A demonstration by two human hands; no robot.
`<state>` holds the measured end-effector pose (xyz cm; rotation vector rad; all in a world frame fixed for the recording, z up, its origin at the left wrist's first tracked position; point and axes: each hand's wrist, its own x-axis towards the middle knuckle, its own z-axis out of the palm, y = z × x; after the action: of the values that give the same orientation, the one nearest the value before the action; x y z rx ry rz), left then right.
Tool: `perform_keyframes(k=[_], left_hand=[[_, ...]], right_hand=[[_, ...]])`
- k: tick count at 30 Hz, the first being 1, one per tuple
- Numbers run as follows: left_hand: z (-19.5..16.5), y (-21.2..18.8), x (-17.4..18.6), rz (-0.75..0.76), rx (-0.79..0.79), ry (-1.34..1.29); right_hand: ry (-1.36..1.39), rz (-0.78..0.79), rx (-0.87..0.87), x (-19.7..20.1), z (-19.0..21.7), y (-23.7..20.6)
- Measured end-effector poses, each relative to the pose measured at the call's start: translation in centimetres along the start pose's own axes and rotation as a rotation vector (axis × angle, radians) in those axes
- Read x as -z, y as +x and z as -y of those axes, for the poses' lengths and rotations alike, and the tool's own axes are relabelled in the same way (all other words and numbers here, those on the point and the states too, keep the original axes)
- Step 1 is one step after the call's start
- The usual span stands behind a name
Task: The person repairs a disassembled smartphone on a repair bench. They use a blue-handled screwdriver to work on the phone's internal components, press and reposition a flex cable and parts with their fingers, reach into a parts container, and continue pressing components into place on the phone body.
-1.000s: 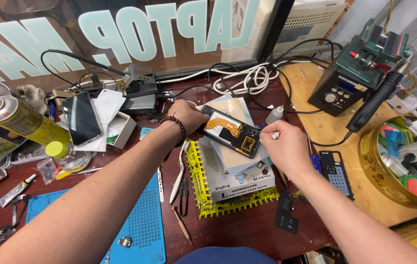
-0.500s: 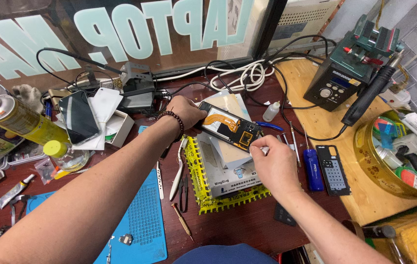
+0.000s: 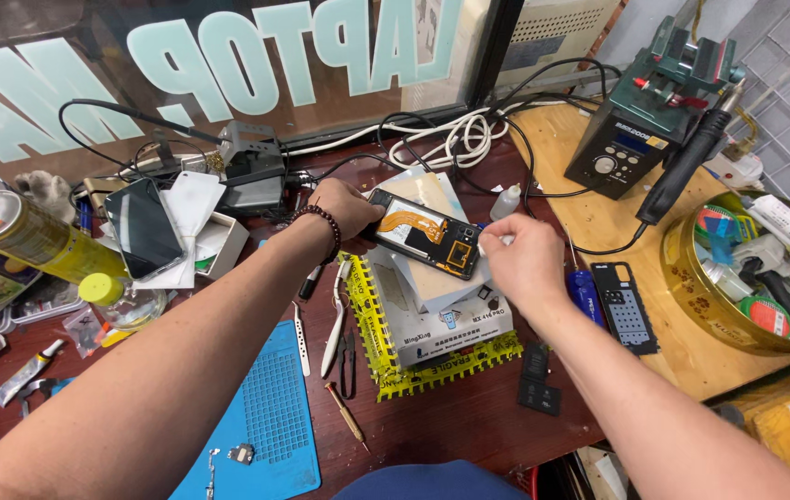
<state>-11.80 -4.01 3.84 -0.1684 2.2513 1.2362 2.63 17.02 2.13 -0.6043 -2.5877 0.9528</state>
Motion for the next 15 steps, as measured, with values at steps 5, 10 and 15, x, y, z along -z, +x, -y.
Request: perform_keyframes(k=[5, 10, 15], left_hand=[[0.1, 0.2, -0.2, 0.018, -0.015, -0.016], [0.7, 1.4, 0.1, 0.07, 0.033, -0.066], [1.8, 3.0, 0.7, 0.105, -0.044, -0.138]], right_hand=[[-0.012, -0.062, 0.027, 0.1, -0.4, -0.5], [-0.053, 0.161, -0.095, 1.6, -1.4, -3.7], [0.33, 0.282, -0.334, 3.0, -3.0, -0.5]])
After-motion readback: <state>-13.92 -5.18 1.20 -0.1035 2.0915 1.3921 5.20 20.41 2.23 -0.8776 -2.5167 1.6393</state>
